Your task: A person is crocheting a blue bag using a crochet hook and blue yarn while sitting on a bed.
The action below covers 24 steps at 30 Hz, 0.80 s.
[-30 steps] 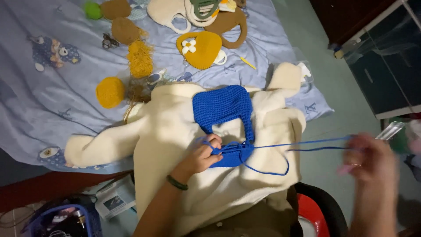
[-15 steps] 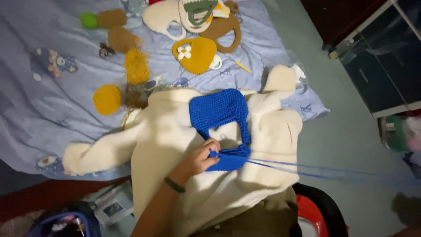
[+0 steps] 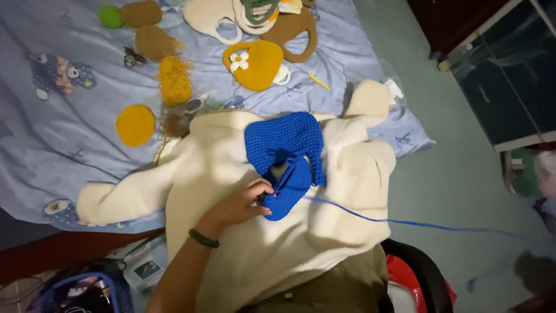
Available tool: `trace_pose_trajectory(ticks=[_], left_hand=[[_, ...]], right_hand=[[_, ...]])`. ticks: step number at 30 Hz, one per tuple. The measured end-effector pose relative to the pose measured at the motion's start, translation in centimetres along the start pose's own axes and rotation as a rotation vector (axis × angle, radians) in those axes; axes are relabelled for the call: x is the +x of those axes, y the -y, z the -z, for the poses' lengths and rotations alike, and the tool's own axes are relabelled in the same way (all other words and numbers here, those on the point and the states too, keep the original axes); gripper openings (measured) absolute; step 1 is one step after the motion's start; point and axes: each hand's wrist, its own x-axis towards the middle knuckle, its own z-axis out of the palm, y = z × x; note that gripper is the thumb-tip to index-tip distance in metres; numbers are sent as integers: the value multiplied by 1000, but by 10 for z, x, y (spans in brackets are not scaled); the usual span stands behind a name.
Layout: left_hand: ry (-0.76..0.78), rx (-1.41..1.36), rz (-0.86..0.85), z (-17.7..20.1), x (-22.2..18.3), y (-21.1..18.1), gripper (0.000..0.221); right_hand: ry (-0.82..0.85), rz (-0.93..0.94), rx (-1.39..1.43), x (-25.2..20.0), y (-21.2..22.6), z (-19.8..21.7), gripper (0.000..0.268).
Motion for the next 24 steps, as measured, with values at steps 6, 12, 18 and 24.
trace_pose_trajectory(ticks=[6,12,18,24], left_hand=[[-11,162,-54,-22,18,15,40],[-227,277,-236,-50,30,4,39],[-188,494,-108,-61,23,-3,35],[-62,658,-136,-65,22,23,24]], right_hand=[[-66,-54,-199,24,-34,-118,29],[288,1099,247,19,-53,-291,14],[413,1059,376,27,-65,-346,35],[385,1175,165,16,-48,-339,40]])
